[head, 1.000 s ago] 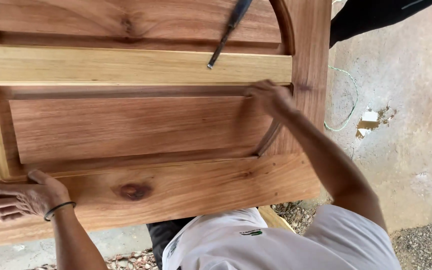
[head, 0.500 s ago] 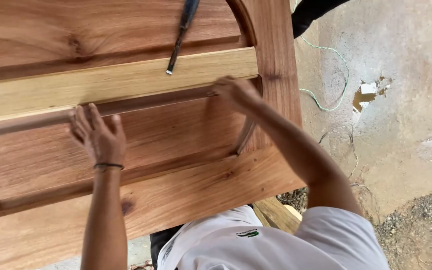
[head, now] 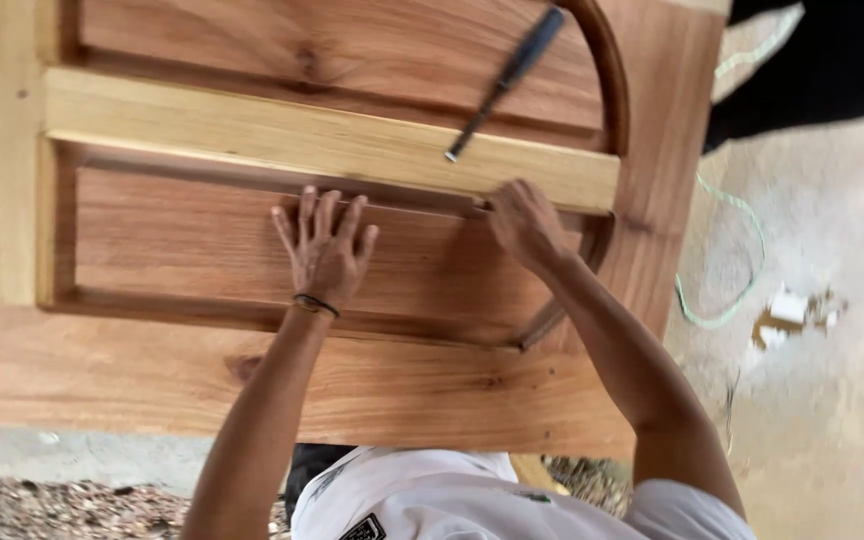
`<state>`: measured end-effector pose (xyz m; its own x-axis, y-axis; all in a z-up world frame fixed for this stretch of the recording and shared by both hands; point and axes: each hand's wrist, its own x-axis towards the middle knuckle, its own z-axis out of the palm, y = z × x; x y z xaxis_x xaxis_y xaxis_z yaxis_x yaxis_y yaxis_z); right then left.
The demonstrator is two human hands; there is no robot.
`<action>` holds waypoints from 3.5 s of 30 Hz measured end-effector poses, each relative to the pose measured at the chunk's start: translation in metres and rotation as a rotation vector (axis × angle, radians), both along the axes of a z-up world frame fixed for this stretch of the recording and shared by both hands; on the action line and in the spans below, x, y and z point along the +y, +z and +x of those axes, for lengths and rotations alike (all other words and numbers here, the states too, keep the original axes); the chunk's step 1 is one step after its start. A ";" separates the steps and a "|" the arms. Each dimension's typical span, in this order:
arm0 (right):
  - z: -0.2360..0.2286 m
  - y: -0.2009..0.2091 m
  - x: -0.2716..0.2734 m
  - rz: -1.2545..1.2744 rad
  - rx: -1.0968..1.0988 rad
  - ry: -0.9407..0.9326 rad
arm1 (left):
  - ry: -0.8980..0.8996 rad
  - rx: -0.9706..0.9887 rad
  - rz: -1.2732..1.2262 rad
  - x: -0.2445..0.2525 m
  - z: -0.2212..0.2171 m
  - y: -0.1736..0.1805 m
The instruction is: The person uses a curved carving tool to shape and smooth the edges of a wooden frame on a large plank. They repeatedly run the tool along the curved and straight edges of the wood, removing shavings and refining the surface.
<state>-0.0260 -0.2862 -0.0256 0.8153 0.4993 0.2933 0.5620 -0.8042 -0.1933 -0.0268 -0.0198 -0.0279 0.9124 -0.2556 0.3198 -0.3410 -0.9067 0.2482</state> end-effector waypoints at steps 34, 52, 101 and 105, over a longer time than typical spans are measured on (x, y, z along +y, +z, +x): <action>0.141 -0.016 0.311 0.207 -0.078 0.422 | 0.549 0.042 0.038 0.300 0.020 0.013; 0.182 -0.049 0.411 0.245 -0.236 0.364 | 0.609 0.015 0.101 0.301 0.020 0.017; 0.150 0.025 0.389 0.554 0.264 0.172 | 0.672 0.146 0.060 0.302 0.021 0.013; 0.166 -0.008 0.407 0.579 0.168 0.170 | 0.652 0.101 0.089 0.304 0.022 0.013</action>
<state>0.1398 0.1208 -0.0333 0.7970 0.4241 0.4300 0.5970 -0.4449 -0.6676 -0.0052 0.2845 -0.0144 0.9133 0.3374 0.2280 0.3054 -0.9379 0.1646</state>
